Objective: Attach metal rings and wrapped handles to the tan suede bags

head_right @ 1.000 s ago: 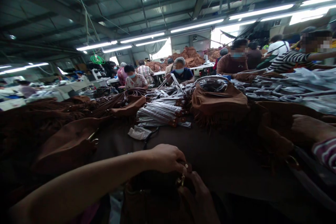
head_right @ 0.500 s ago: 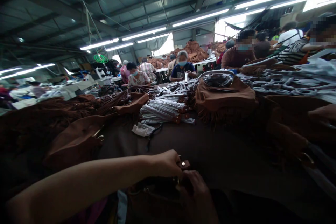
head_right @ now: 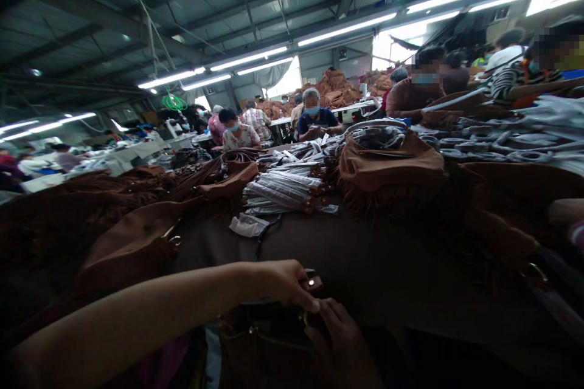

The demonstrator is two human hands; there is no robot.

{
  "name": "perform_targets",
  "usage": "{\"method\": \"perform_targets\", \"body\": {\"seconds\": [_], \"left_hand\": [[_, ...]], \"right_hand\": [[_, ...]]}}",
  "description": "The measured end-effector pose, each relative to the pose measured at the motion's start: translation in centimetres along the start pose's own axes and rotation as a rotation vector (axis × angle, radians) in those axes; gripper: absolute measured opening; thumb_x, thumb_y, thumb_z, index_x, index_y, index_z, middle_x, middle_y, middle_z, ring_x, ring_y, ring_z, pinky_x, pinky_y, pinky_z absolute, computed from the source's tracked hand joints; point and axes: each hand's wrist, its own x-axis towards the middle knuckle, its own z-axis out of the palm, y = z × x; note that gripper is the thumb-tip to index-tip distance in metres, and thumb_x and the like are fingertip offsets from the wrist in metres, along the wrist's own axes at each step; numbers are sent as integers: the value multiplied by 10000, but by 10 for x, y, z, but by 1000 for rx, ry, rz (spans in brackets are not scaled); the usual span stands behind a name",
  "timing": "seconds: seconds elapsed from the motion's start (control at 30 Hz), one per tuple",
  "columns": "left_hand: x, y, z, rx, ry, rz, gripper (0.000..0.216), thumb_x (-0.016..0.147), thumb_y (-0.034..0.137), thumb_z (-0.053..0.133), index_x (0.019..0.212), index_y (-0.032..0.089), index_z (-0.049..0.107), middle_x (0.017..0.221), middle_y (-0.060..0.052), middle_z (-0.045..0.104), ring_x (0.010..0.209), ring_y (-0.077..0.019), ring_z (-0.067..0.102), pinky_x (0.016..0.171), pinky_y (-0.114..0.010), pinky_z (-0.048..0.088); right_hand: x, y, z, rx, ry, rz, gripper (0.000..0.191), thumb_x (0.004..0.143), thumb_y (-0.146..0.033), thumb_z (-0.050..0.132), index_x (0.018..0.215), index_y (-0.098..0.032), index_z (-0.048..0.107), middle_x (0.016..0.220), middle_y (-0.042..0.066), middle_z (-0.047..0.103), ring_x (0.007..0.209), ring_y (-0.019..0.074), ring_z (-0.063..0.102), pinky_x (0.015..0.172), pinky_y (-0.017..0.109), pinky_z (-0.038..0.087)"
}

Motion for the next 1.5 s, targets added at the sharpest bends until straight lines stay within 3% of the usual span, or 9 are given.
{"method": "perform_targets", "body": {"seconds": [0.07, 0.13, 0.37, 0.9, 1.07, 1.23, 1.5], "left_hand": [[-2, 0, -5, 29, 0, -2, 513, 594, 667, 711, 580, 166, 601, 561, 36, 503, 521, -103, 432, 500, -244, 326], [-3, -1, -6, 29, -7, -3, 549, 650, 709, 646, 603, 163, 616, 558, 36, 493, 523, -102, 428, 513, -244, 333], [7, -8, -2, 95, 46, -77, 442, 640, 581, 732, 649, 153, 620, 514, 41, 494, 485, -90, 437, 502, -218, 339], [3, -8, -4, 104, 28, -91, 239, 689, 359, 678, 616, 162, 564, 528, 44, 480, 483, -85, 416, 493, -222, 320], [2, -9, -5, 128, -4, -104, 232, 678, 362, 682, 614, 166, 577, 542, 40, 494, 491, -90, 424, 499, -222, 327], [3, -9, -6, 211, -63, -135, 205, 658, 337, 683, 577, 172, 593, 526, 24, 513, 489, -109, 434, 486, -231, 329], [8, -5, -2, 362, -218, -156, 135, 628, 214, 643, 513, 175, 585, 470, 20, 495, 473, -112, 428, 473, -220, 327]], "right_hand": [[1, -1, 1, -14, -8, -6, 281, 891, -314, 548, 1151, -240, 627, 1098, 91, 686, 1010, 227, 655, 863, 325, 557], [1, 1, 3, -34, -3, 1, 287, 892, -332, 554, 1150, -235, 632, 1099, 95, 688, 1011, 229, 657, 867, 329, 558], [-5, 13, 11, -135, 3, 7, 321, 898, -393, 551, 1161, -236, 647, 1134, 103, 686, 1056, 252, 643, 879, 353, 557], [-4, 10, 7, -153, -15, 41, 359, 891, -473, 535, 1128, -249, 683, 1128, 100, 709, 1078, 274, 645, 911, 396, 550], [-5, 7, 7, -120, -74, 85, 366, 880, -443, 561, 1137, -212, 682, 1160, 121, 692, 1100, 280, 633, 941, 401, 534], [0, -6, -3, -62, -219, 101, 329, 895, -379, 553, 1148, -200, 662, 1138, 115, 673, 1049, 245, 638, 910, 360, 538], [-3, -14, -12, -91, -371, -55, 273, 910, -319, 564, 1171, -258, 616, 1063, 57, 665, 957, 199, 624, 838, 311, 530]]}}
